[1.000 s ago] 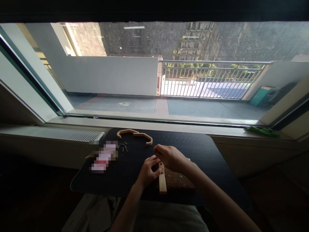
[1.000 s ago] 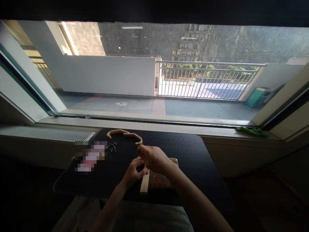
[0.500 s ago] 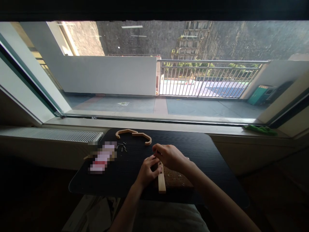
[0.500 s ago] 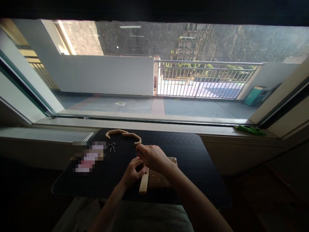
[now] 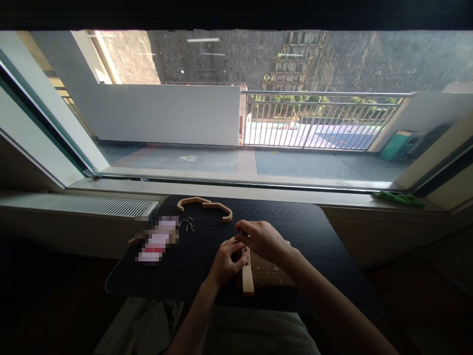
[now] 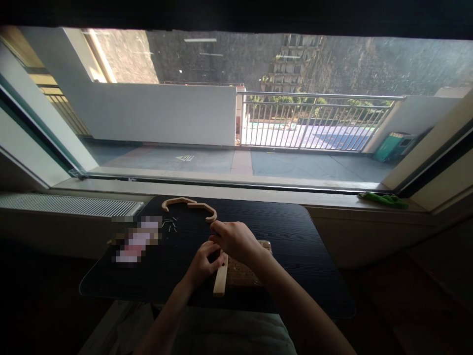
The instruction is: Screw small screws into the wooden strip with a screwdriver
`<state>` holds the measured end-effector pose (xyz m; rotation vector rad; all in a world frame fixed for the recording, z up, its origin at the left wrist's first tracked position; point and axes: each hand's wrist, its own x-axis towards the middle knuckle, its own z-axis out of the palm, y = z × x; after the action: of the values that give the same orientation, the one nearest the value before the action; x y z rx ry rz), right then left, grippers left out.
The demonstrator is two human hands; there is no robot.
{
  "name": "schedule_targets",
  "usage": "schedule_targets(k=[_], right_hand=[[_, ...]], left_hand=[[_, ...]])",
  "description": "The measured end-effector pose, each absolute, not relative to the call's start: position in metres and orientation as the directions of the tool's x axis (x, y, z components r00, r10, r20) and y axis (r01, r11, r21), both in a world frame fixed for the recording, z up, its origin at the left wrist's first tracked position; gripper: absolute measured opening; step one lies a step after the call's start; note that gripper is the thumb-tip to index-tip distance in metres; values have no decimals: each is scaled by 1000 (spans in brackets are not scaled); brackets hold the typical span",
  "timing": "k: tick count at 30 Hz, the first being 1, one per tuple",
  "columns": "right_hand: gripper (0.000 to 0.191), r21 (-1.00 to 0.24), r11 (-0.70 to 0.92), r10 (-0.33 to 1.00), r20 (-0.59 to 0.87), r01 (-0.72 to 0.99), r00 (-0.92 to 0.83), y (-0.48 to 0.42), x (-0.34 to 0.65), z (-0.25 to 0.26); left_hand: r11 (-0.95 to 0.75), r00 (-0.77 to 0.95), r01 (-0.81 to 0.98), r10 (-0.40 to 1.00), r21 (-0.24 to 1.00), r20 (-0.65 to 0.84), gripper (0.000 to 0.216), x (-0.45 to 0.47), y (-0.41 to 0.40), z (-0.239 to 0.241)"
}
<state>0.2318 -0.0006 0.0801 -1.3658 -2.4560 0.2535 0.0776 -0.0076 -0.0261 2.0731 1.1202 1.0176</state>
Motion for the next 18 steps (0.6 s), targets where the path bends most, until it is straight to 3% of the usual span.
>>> schedule_targets(k=[10, 18], right_hand=[[20, -245, 533, 846, 167, 810, -506, -1, 239, 89], [33, -108, 572, 820, 104, 813, -563, -1, 236, 105]], left_hand=[[-499, 358, 421, 859, 757, 367, 21, 78, -5, -33], [-501, 362, 421, 857, 756, 366, 17, 77, -6, -32]])
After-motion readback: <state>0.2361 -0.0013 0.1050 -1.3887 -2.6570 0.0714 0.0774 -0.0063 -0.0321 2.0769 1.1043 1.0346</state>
